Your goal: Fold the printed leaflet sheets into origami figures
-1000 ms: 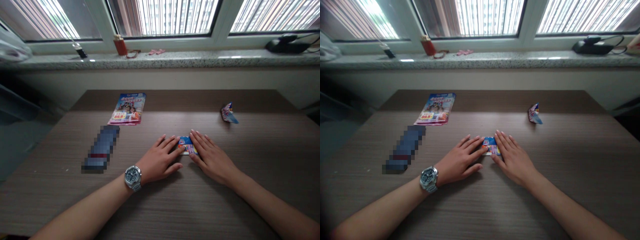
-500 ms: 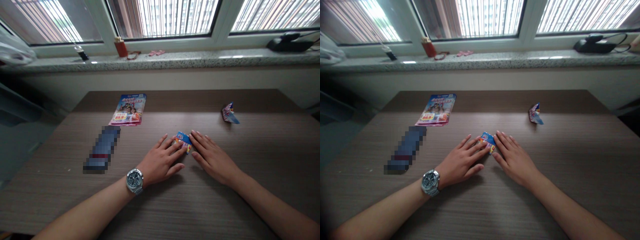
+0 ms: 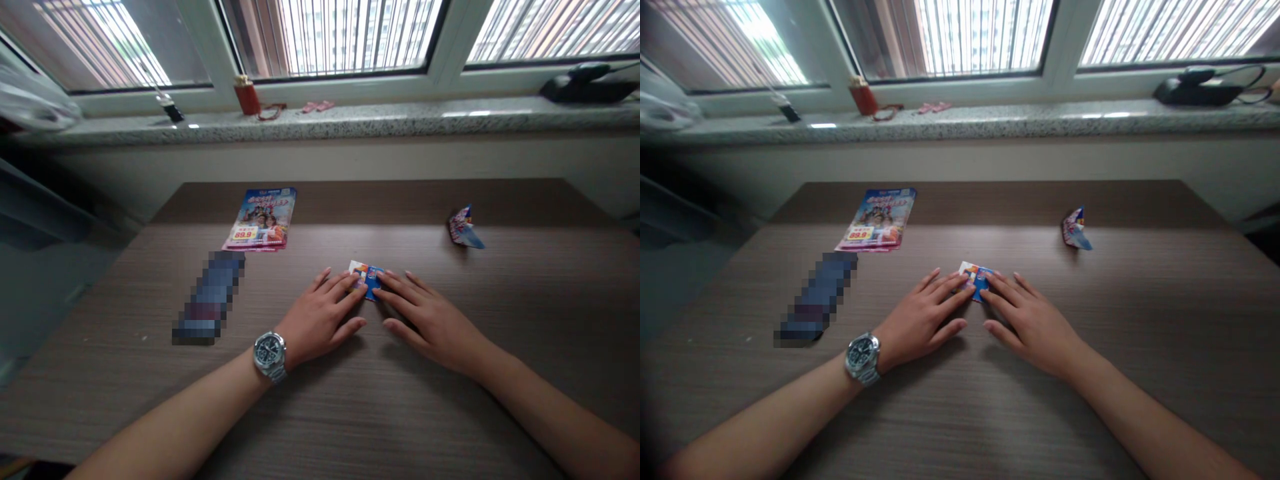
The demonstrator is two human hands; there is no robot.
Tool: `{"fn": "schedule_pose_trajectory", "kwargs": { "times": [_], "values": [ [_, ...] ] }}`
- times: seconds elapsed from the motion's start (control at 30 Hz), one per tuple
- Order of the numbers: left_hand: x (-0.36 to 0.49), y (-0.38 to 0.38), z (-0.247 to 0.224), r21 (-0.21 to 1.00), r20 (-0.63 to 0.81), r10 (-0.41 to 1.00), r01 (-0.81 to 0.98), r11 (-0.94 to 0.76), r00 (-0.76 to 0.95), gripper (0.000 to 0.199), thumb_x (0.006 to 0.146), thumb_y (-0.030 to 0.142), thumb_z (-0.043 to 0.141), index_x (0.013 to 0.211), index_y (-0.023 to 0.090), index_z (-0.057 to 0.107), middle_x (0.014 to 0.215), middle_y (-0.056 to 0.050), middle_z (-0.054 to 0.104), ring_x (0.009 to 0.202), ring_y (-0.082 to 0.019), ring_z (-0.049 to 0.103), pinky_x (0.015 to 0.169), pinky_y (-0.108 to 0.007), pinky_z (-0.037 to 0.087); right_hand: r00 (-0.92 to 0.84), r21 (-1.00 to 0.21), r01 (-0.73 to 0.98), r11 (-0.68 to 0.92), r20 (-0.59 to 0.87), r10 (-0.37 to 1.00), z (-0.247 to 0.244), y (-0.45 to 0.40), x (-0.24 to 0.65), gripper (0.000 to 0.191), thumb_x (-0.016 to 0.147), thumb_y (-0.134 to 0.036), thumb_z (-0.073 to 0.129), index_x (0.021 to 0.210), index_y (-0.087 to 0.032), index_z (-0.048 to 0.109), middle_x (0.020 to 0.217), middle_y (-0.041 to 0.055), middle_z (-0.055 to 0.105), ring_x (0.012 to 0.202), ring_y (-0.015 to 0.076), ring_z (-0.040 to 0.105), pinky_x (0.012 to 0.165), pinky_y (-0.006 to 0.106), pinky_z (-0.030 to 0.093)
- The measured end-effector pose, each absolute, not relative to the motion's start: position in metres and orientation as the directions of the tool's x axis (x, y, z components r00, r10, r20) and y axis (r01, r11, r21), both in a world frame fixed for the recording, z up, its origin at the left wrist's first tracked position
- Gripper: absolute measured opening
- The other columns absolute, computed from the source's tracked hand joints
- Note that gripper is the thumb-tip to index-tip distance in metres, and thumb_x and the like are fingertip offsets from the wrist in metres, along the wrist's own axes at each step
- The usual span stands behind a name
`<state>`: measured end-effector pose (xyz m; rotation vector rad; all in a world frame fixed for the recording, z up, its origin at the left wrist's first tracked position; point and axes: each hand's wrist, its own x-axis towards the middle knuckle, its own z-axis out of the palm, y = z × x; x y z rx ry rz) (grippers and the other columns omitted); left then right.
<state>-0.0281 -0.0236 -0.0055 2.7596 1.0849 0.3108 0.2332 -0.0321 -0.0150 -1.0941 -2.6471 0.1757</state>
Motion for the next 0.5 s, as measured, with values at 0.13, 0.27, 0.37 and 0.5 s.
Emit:
{"fn": "schedule_pose_trajectory", "kwargs": {
  "times": [0.13,0.27,0.37,0.5],
  "values": [
    [-0.0284,-0.0236,-0.0062,0.247,0.156,0.643,0.6,-0.761,0.75,0.053,0.103,0.047,0.043,0.149,0.02,0.045,0.154,-0.012,0.047,0.147,-0.025,0.039,0.126,-0.048,0.022,-0.658,-0.262,0.651,0.712,0.271,0.702,-0.0178,-0.0283,0.2367,0.044,0.101,-0.032,0.051,0.143,-0.02,0.053,0.153,0.0107,0.05,0.143,0.0246,0.045,0.118,0.05,0.038],
    [-0.0284,-0.024,-0.0067,0.258,0.189,0.597,0.547,-0.796,0.78,0.045,0.103,0.041,0.046,0.142,0.021,0.052,0.151,-0.01,0.051,0.143,-0.024,0.045,0.126,-0.047,0.025,-0.656,-0.329,0.611,0.72,0.299,0.693,-0.0216,-0.0263,0.2403,0.042,0.1,-0.029,0.054,0.142,-0.025,0.055,0.148,0.008,0.056,0.138,0.0248,0.051,0.114,0.048,0.044],
    [-0.028,-0.023,-0.0074,0.254,0.214,0.582,0.53,-0.809,0.785,0.041,0.102,0.038,0.049,0.139,0.021,0.055,0.147,-0.009,0.055,0.138,-0.023,0.05,0.124,-0.046,0.03,-0.665,-0.343,0.6,0.723,0.288,0.689,-0.0222,-0.0266,0.2416,0.039,0.1,-0.029,0.055,0.139,-0.025,0.059,0.146,0.0078,0.059,0.134,0.0245,0.055,0.112,0.046,0.048],
    [-0.0266,-0.021,-0.0097,0.25,0.256,0.585,0.532,-0.809,0.769,0.036,0.102,0.035,0.052,0.136,0.023,0.058,0.14,-0.006,0.061,0.129,-0.021,0.058,0.121,-0.045,0.035,-0.663,-0.35,0.597,0.722,0.292,0.689,-0.0202,-0.0275,0.2415,0.038,0.098,-0.028,0.058,0.136,-0.026,0.063,0.139,0.007,0.064,0.129,0.0246,0.06,0.109,0.044,0.051]
  ]
}}
